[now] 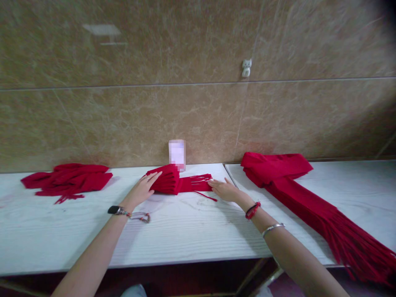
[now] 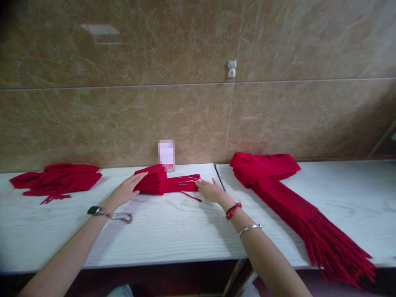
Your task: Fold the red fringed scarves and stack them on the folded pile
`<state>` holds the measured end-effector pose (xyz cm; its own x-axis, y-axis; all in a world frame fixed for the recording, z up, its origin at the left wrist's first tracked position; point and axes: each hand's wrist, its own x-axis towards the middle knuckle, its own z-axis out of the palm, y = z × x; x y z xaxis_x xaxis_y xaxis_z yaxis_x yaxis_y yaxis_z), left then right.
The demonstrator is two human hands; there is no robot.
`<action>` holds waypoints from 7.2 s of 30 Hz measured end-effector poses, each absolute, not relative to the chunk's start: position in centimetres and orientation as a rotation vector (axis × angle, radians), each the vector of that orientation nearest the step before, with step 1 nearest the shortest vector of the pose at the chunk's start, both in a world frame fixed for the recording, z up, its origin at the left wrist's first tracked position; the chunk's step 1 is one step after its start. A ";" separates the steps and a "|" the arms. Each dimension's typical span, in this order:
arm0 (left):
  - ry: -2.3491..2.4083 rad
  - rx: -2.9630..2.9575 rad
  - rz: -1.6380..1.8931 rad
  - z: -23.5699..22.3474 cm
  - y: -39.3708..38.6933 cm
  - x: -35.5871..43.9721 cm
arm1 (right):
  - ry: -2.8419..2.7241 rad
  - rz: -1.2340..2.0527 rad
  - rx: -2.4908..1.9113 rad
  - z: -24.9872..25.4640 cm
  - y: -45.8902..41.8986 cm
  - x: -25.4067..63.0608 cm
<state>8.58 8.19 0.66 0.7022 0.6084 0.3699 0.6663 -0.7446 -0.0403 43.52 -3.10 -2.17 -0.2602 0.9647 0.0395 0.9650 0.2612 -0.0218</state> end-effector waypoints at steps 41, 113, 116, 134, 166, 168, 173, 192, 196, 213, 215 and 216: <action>-0.835 -2.508 -0.487 1.3 3.8 11.3 | -2.179 -0.181 -1.449 -4.4 -1.1 45.6; -1.337 -2.332 -0.427 1.7 5.7 7.4 | -2.414 -0.411 -1.732 -6.3 -1.9 43.5; -1.347 -2.309 -0.379 1.3 5.9 5.5 | -2.445 -0.514 -1.722 -6.9 -3.2 45.9; -1.477 -2.500 -0.075 3.2 4.5 10.3 | -2.428 -0.235 -1.734 -4.7 -4.0 43.6; -2.424 -2.189 -0.149 1.7 9.5 2.3 | -2.440 0.146 -1.560 -1.1 5.3 14.3; -2.407 -2.212 -0.128 1.6 9.5 2.0 | -2.458 0.151 -1.558 -2.0 5.4 14.4; -2.344 -2.231 -0.142 1.2 9.9 1.7 | -2.477 0.071 -1.580 -3.1 4.4 18.0; -2.311 -2.168 -0.406 1.5 9.5 2.1 | -2.455 -0.658 -1.990 -7.2 -5.6 49.8; -2.052 -2.074 -0.554 1.4 8.2 5.3 | -2.282 -0.585 -2.142 -5.4 -4.7 48.4; -1.328 -2.886 -0.033 -2.6 6.3 12.3 | -2.424 -0.292 -1.918 -4.5 -3.1 40.0; -1.330 -2.886 -0.022 -2.5 6.3 12.5 | -2.464 -0.377 -1.946 -4.7 -4.3 43.1; -1.334 -2.885 -0.020 -2.5 6.3 12.5 | -2.479 -0.410 -1.965 -4.9 -4.9 44.5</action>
<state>12.50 6.26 -2.49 0.6478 0.7618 -0.0037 0.7614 -0.6472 0.0387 44.55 -4.93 -4.92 -0.2404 0.9631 0.1214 0.9508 0.2085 0.2292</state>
